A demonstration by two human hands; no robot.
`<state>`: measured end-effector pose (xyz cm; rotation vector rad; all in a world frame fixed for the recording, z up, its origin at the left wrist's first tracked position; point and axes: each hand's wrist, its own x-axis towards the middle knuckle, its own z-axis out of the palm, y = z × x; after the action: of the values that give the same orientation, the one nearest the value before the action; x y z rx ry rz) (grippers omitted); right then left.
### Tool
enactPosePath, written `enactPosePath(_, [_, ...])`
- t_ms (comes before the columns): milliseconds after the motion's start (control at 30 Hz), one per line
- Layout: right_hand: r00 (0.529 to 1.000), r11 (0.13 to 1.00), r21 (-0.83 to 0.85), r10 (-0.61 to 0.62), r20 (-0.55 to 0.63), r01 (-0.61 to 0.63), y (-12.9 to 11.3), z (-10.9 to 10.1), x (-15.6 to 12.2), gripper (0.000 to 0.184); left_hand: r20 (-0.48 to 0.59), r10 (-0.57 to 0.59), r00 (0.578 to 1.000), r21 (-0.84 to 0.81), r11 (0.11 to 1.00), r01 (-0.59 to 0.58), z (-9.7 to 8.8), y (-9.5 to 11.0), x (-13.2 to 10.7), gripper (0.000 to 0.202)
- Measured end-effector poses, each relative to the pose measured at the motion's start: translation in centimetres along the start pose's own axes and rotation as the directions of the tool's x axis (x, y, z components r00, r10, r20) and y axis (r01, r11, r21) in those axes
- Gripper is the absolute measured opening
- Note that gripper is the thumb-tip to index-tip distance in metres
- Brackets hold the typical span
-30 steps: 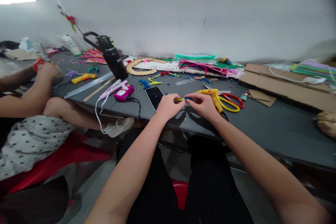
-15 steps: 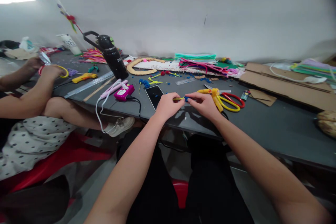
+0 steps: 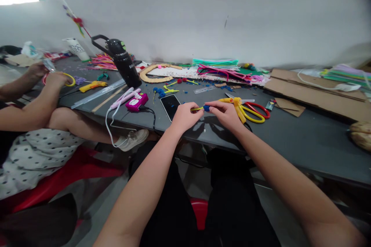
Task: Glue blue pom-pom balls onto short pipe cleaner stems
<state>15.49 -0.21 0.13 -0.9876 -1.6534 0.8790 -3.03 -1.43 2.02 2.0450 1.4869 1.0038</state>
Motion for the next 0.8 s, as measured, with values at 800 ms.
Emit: enactPosePath(800, [1.000,1.000,-0.001,0.018,0.012,-0.018,-0.16,-0.12,0.08,0.028,0.022,0.013,1.000,-0.010,1.000,-0.013,-0.03,-0.04,-0.12,0.024])
